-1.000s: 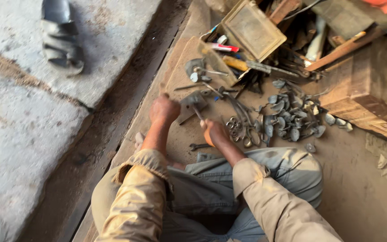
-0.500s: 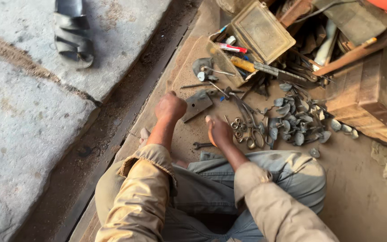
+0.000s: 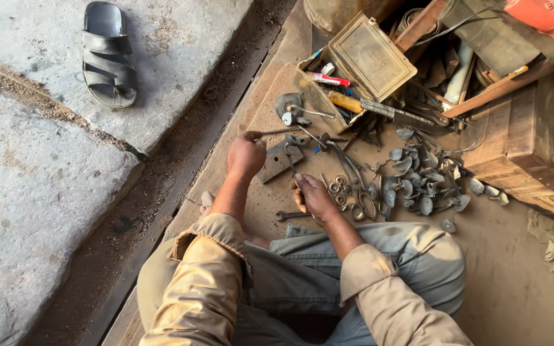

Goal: The person sits on the ground and uses a hammer and a metal punch to work on small metal parts. They repeatedly position the punch on the parts and strike it with the hammer, occasionally picking up new parts from a pile on the floor.

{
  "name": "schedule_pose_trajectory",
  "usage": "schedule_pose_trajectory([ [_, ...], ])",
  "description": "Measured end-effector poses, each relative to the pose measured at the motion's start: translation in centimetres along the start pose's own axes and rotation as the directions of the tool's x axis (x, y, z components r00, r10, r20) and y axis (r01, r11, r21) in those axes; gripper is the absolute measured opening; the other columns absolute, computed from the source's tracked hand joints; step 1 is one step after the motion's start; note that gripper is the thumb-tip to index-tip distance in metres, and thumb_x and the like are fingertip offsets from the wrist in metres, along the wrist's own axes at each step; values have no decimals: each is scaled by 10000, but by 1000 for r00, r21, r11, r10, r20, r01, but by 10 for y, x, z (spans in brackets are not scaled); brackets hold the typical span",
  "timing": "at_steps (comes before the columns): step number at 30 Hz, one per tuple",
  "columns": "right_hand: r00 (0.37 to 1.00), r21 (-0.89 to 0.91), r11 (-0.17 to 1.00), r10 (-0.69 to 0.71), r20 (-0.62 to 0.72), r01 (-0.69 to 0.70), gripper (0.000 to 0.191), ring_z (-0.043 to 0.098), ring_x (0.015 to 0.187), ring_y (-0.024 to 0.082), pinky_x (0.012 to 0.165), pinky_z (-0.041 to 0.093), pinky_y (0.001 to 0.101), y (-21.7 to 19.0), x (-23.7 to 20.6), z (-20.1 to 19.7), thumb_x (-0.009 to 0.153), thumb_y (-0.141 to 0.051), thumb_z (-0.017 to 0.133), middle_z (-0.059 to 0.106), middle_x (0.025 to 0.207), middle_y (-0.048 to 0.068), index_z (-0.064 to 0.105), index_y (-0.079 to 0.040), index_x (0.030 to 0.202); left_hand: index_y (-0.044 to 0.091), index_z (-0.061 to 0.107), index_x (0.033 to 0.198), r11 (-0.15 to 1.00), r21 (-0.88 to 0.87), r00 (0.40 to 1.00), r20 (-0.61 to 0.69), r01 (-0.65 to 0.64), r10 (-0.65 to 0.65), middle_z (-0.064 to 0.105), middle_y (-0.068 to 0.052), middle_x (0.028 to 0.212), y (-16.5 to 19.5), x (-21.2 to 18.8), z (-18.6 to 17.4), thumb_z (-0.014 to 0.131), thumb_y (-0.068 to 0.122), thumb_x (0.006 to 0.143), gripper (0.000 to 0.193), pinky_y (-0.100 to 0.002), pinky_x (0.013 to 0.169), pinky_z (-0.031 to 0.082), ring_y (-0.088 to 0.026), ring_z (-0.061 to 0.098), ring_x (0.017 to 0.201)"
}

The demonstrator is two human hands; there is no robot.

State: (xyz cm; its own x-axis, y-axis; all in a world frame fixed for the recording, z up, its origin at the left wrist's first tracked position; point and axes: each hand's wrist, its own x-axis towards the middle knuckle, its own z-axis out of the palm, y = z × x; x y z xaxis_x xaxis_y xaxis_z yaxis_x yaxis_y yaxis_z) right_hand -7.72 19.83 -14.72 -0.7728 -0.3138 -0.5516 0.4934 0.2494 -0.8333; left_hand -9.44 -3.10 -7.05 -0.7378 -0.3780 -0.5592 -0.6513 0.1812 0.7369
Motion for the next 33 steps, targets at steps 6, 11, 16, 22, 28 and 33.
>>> schedule_pose_trajectory([
  [6, 979, 245, 969, -35, 200, -16, 344, 498, 557, 65, 463, 376, 222, -28, -23, 13, 1067, -401, 565, 538, 667, -20, 638, -83, 956, 170, 666, 1330, 874, -432, 926, 188, -221, 327, 743, -49, 1173, -4, 6, 3, 693, 334, 956, 410, -358, 920, 550, -161, 690, 1024],
  [11, 971, 180, 984, -49, 235, 6, 397, 626, 634, 145, 558, 504, 269, -48, -30, 21, 1058, -407, 588, 666, 754, 44, 667, -30, 964, 19, 725, 1212, 817, -555, 914, 229, -159, 334, 800, -98, 1042, -3, 8, 5, 721, 222, 951, 331, -314, 805, 607, -168, 748, 911],
  [16, 993, -8, 993, -121, 14, 121, 366, 687, 688, 127, 603, 528, 256, -61, -13, 35, 997, -446, 580, 738, 842, 39, 652, -97, 1079, 11, 758, 1165, 863, -465, 923, 208, -197, 323, 801, -110, 987, 0, 3, 7, 759, 180, 912, 305, -314, 745, 609, -164, 733, 820],
  [22, 967, -27, 971, -237, -89, 236, 295, 700, 696, 141, 620, 520, 263, -56, 21, 45, 983, -309, 642, 754, 899, 70, 665, -32, 1080, 33, 724, 1211, 865, -467, 919, 231, -184, 319, 789, -110, 1001, 2, -2, 6, 807, 142, 840, 396, -313, 763, 615, -163, 739, 849],
  [28, 993, -355, 929, -120, -11, 108, 260, 752, 716, 150, 756, 597, 320, -37, 20, 25, 964, -306, 644, 797, 896, 80, 734, -68, 1014, 19, 720, 1223, 832, -501, 943, 87, -237, 321, 785, -99, 1032, 0, 7, 7, 776, 156, 891, 364, -315, 812, 624, -153, 740, 903],
  [33, 998, -835, 547, 33, -62, -70, 299, 726, 881, 216, 847, 560, 392, -34, -6, -44, 921, -336, 734, 773, 982, 113, 740, -82, 1077, 21, 703, 1229, 865, -444, 971, -162, -233, 178, 768, -106, 995, -4, 14, 3, 764, 208, 919, 367, -308, 739, 561, -151, 685, 828],
])
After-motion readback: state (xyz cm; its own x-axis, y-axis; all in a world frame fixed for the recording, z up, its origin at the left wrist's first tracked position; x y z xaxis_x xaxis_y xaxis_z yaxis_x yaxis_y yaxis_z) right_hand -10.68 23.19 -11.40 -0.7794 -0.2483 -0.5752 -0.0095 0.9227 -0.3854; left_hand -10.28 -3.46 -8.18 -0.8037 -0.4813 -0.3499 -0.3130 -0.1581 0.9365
